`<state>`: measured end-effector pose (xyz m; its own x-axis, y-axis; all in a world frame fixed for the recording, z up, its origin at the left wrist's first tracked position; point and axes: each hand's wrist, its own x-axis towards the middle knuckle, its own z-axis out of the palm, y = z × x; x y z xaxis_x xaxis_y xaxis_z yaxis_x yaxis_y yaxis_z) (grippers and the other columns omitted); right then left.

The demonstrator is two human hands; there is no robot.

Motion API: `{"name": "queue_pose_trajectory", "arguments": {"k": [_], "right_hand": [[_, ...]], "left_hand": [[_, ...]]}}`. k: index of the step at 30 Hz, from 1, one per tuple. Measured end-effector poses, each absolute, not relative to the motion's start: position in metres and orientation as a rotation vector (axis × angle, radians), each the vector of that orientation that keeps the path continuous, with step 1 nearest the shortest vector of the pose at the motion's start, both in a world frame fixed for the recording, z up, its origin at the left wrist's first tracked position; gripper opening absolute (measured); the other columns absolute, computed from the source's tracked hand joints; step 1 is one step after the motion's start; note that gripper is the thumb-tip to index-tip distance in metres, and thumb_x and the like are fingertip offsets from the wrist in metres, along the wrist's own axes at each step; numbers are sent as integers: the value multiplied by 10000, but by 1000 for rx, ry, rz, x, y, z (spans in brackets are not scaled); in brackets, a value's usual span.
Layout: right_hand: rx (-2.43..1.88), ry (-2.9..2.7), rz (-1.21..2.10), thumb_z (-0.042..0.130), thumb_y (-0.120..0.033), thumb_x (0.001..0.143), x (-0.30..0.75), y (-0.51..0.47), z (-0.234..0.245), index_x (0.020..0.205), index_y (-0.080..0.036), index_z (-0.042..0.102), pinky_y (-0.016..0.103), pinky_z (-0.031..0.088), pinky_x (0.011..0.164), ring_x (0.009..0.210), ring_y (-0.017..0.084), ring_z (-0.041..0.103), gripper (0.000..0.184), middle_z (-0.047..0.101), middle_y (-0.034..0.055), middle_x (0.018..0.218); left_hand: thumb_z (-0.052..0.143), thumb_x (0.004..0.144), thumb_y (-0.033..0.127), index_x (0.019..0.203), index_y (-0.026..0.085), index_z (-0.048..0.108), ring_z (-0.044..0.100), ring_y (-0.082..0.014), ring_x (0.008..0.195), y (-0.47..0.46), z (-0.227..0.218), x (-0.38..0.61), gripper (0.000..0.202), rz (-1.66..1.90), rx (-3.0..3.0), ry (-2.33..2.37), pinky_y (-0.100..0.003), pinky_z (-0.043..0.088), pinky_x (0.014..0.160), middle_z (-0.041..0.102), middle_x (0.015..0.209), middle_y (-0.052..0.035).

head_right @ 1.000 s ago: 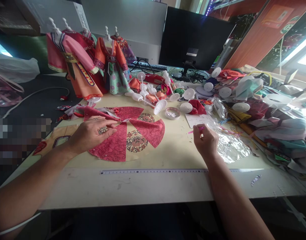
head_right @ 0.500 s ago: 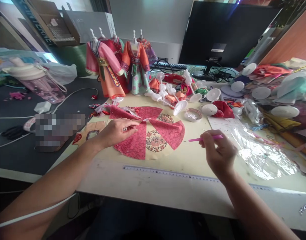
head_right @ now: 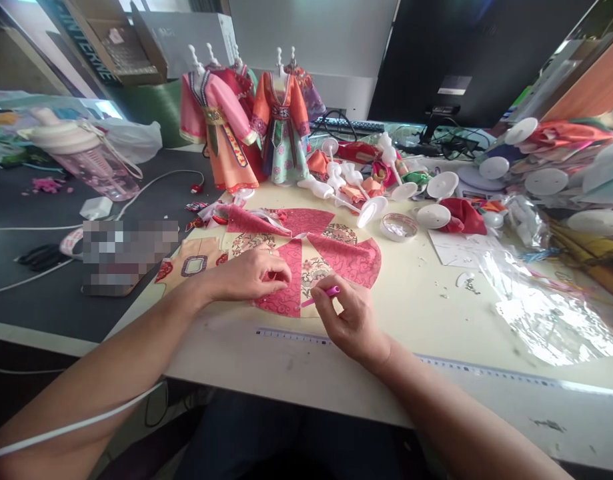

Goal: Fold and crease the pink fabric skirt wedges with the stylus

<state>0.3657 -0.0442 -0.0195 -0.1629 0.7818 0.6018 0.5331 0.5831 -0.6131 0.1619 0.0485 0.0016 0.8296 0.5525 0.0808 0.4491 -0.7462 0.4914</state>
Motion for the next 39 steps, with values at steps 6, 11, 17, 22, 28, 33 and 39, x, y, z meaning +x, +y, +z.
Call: {"name": "queue_pose_trajectory", "arguments": {"k": [6, 11, 17, 22, 28, 33, 39], "right_hand": [[-1053, -1884, 274, 499, -123, 864, 367, -43, -22, 779, -189, 512, 220, 424, 519, 548, 82, 525, 109, 555, -26, 625], [-1007, -1928, 230, 506, -108, 857, 367, -42, -23, 795, -189, 508, 224, 420, 522, 556, 86, 524, 102, 566, -19, 641], [-993, -1963, 231, 512, -87, 850, 369, -41, -25, 792, -188, 492, 236, 392, 517, 550, 88, 494, 118, 540, -17, 632], [-945, -1996, 224, 521, -65, 831, 369, -41, -26, 802, -193, 470, 245, 374, 521, 563, 93, 472, 141, 528, -13, 653], [-891, -2031, 209, 526, -50, 811, 370, -41, -27, 818, -199, 456, 257, 367, 536, 585, 106, 461, 165, 518, -9, 671], [-881, -2056, 222, 527, -62, 808, 371, -41, -28, 833, -196, 476, 266, 381, 556, 600, 120, 483, 146, 532, -3, 679], [-879, -2089, 188, 512, -84, 814, 370, -42, -25, 842, -199, 492, 276, 386, 557, 595, 131, 476, 120, 526, -1, 665]], "left_hand": [[543, 800, 147, 762, 184, 646, 512, -134, 737, 39, 6, 169, 116, 171, 2604, 644, -351, 326, 913, 661, 728, 28], [536, 789, 130, 722, 184, 618, 503, -137, 727, 35, 6, 171, 120, 154, 2615, 620, -360, 320, 903, 628, 685, 33], [540, 784, 122, 711, 178, 603, 485, -137, 708, 34, 6, 171, 111, 100, 2640, 600, -331, 346, 839, 609, 679, 29], [549, 782, 114, 703, 175, 591, 472, -137, 708, 33, 5, 171, 108, 114, 2650, 602, -326, 348, 842, 599, 671, 27], [553, 795, 141, 696, 174, 585, 458, -141, 707, 34, 3, 171, 109, 123, 2670, 594, -313, 362, 809, 592, 673, 20], [553, 812, 180, 706, 173, 596, 471, -146, 726, 34, 2, 170, 114, 118, 2679, 592, -318, 366, 809, 589, 677, 12], [536, 820, 199, 721, 171, 605, 473, -153, 730, 34, 1, 170, 125, 94, 2687, 602, -321, 371, 773, 585, 684, 1]]}}
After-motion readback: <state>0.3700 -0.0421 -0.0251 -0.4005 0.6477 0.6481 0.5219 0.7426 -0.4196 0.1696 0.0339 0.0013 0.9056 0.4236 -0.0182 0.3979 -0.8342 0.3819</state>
